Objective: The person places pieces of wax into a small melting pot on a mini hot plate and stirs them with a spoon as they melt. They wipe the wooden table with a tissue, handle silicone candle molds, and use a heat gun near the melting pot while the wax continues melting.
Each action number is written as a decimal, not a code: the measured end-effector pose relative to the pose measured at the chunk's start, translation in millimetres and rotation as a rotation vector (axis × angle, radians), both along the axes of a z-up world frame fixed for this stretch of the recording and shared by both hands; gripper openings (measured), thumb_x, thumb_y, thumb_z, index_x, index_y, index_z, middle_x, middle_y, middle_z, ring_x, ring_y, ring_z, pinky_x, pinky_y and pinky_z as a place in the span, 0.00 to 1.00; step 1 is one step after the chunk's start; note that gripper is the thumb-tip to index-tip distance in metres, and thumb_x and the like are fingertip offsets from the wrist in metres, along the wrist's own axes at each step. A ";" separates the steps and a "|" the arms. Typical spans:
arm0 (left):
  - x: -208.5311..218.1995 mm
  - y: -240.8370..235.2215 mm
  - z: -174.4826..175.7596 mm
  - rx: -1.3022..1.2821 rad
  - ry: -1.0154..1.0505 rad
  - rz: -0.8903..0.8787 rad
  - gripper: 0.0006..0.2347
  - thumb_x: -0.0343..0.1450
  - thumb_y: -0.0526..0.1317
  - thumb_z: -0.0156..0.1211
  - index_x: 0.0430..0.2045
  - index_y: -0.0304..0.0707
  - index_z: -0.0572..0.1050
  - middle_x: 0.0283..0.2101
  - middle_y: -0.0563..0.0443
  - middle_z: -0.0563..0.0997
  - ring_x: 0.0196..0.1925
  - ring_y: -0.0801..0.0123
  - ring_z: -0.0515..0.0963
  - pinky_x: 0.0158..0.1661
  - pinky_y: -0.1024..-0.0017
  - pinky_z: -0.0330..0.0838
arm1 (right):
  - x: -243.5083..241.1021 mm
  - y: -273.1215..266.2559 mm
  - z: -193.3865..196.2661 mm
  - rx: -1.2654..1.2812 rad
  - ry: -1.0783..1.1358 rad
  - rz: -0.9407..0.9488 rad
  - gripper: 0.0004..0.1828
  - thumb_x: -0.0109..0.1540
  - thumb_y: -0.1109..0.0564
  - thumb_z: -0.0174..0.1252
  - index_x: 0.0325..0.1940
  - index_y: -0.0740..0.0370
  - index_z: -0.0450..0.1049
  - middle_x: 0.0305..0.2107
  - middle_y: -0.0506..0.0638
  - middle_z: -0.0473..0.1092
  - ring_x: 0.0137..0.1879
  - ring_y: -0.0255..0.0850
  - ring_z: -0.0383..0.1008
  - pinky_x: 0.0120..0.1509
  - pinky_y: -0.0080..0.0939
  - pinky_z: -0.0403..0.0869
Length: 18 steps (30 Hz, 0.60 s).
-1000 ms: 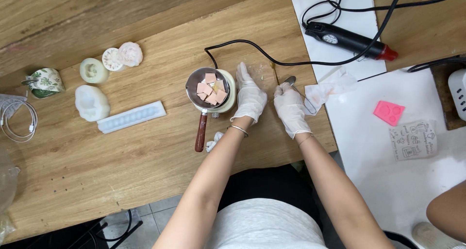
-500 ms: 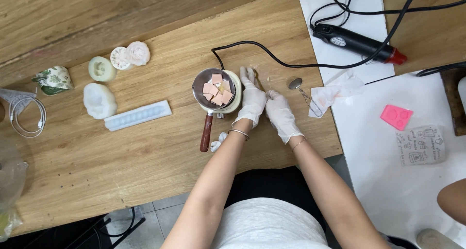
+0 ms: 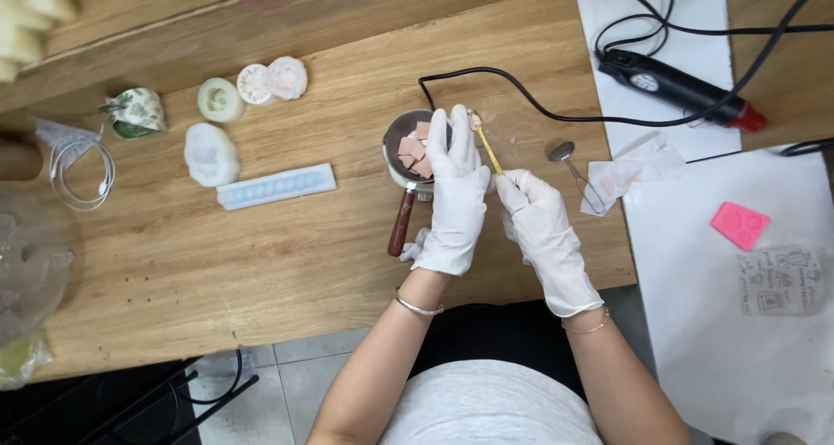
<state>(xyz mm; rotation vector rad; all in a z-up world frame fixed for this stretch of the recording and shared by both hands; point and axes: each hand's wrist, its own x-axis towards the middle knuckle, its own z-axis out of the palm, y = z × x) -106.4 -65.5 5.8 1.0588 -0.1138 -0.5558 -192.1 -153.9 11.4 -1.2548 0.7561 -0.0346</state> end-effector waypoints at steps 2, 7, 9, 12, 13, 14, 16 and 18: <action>3.7 23.2 4.4 -0.069 -0.043 0.045 0.40 0.66 0.17 0.39 0.75 0.40 0.33 0.79 0.40 0.45 0.81 0.60 0.48 0.67 0.71 0.57 | 6.1 10.2 5.7 0.019 -0.016 0.036 0.13 0.70 0.51 0.53 0.41 0.63 0.76 0.15 0.36 0.57 0.18 0.25 0.51 0.19 0.30 0.51; 23.6 70.5 6.1 0.009 -0.102 0.127 0.36 0.73 0.20 0.45 0.75 0.38 0.36 0.78 0.35 0.55 0.74 0.47 0.63 0.67 0.68 0.59 | 17.0 31.8 -8.5 -0.280 0.023 0.095 0.10 0.70 0.51 0.56 0.43 0.59 0.78 0.16 0.39 0.60 0.21 0.28 0.58 0.23 0.33 0.58; 35.8 86.0 0.3 0.215 -0.058 -0.066 0.32 0.72 0.21 0.41 0.74 0.36 0.43 0.75 0.38 0.58 0.78 0.57 0.59 0.72 0.67 0.57 | 15.4 25.4 -49.3 -1.498 -0.012 0.311 0.06 0.67 0.51 0.60 0.42 0.54 0.75 0.17 0.51 0.71 0.24 0.47 0.74 0.27 0.45 0.70; 45.0 99.9 3.3 0.321 -0.067 -0.172 0.29 0.70 0.21 0.39 0.71 0.32 0.53 0.75 0.37 0.60 0.78 0.59 0.58 0.71 0.65 0.56 | 11.4 33.2 -28.1 -1.472 -0.080 0.210 0.04 0.69 0.55 0.59 0.44 0.57 0.73 0.23 0.54 0.74 0.29 0.49 0.78 0.31 0.46 0.75; 45.1 103.3 3.9 0.321 -0.070 -0.181 0.29 0.70 0.21 0.39 0.71 0.32 0.53 0.75 0.37 0.60 0.78 0.59 0.58 0.71 0.65 0.56 | 9.4 33.6 -32.4 -1.472 -0.074 0.202 0.04 0.69 0.55 0.59 0.44 0.57 0.73 0.23 0.54 0.74 0.29 0.49 0.78 0.31 0.46 0.75; 45.5 106.2 4.3 0.290 -0.081 -0.169 0.28 0.71 0.21 0.39 0.70 0.32 0.54 0.74 0.36 0.61 0.77 0.59 0.59 0.71 0.66 0.56 | 7.6 33.6 -36.7 -1.507 -0.019 0.236 0.04 0.68 0.55 0.60 0.44 0.56 0.73 0.23 0.54 0.74 0.28 0.49 0.77 0.31 0.46 0.74; 45.7 111.5 8.4 0.259 -0.096 -0.166 0.27 0.71 0.21 0.40 0.69 0.32 0.55 0.73 0.36 0.61 0.77 0.58 0.60 0.71 0.68 0.57 | 5.9 35.6 -37.5 -1.540 0.041 0.260 0.04 0.68 0.55 0.61 0.43 0.55 0.74 0.23 0.53 0.74 0.28 0.49 0.77 0.30 0.45 0.74; 42.3 114.6 14.6 0.251 -0.036 -0.071 0.23 0.72 0.23 0.43 0.65 0.28 0.61 0.69 0.36 0.68 0.73 0.58 0.66 0.68 0.67 0.63 | 2.0 38.7 -30.1 -1.545 -0.097 0.156 0.06 0.69 0.57 0.60 0.51 0.57 0.75 0.27 0.55 0.76 0.29 0.48 0.77 0.32 0.44 0.74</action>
